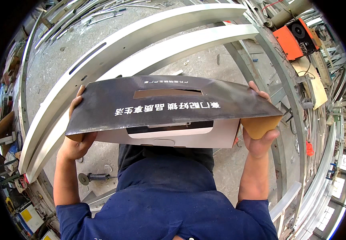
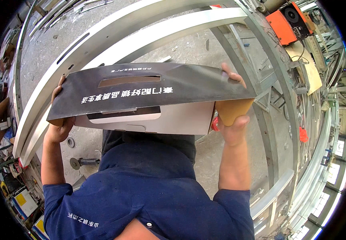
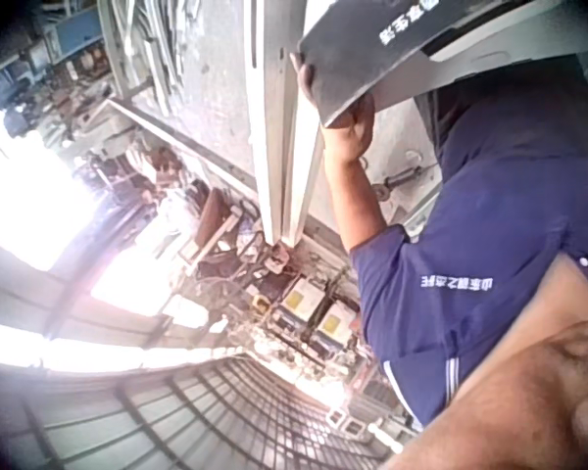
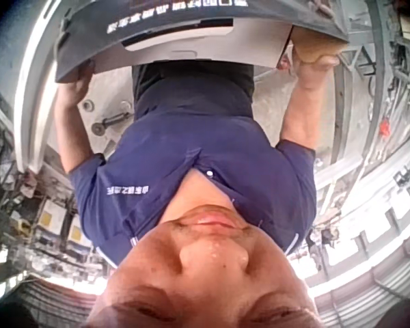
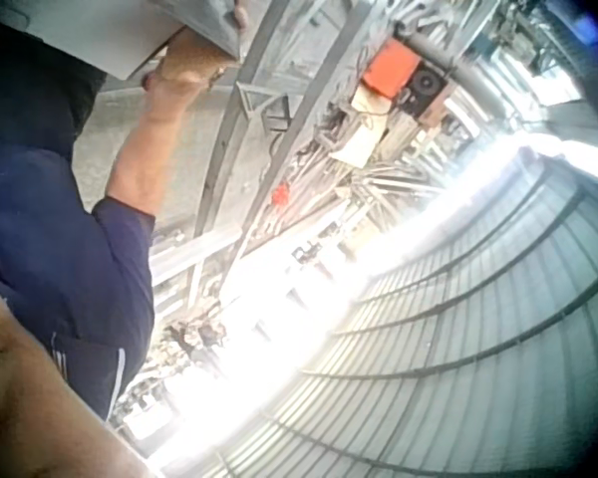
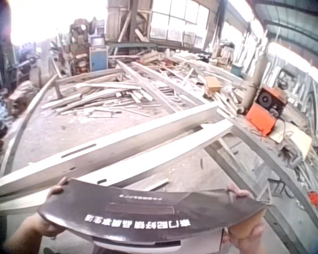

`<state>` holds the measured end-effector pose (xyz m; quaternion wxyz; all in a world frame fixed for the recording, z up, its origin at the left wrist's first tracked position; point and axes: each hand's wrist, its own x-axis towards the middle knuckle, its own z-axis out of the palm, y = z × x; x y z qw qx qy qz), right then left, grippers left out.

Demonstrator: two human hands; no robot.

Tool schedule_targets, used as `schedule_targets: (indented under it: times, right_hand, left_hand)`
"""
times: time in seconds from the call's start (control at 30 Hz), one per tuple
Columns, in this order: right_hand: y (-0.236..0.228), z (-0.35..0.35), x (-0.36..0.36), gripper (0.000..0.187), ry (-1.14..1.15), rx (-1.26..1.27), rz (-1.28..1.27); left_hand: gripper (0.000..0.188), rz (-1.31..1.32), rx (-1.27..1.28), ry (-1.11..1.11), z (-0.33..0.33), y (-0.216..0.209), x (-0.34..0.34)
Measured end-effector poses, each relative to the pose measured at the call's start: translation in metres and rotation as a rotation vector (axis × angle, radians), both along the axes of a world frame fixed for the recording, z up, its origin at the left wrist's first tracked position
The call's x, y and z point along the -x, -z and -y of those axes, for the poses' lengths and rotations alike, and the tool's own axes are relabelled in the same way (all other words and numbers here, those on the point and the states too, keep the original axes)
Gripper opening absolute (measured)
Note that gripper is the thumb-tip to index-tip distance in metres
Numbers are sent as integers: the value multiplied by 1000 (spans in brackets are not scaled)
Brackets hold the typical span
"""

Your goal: The person packs a black rectangular object into a cardboard box, places a foam insert on top, and closes the box. They then write on the box with a marker and move it to a pile of other boxes and materials.

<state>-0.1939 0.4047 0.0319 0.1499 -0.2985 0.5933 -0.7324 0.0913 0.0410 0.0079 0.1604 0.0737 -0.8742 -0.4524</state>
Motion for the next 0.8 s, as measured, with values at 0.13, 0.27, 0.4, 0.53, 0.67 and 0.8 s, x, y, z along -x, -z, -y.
schedule_targets:
  times: [0.13,0.27,0.4,0.53,0.67,0.8]
  right_hand:
    - [-5,16,-25,111,152,9,56]
    - [8,12,-29,115,131,34,7]
    - [15,-27,2,129,-133,-121,-62]
    - [20,-35,16,145,-221,-316,-259]
    - [6,-26,31,146,-248,-362,-553]
    - [12,-19,20,137,-244,-237,-342]
  left_hand:
    - [94,-31,-16,2,3,6,0]
    - [98,12,149,37,10,11,-6]
    - [104,5,-17,-37,7,11,-7]
    - [128,118,-43,48,13,-18,-7]
    - [117,419,-201,-131,30,-84,7]
    - [118,311,-14,339,33,-121,69]
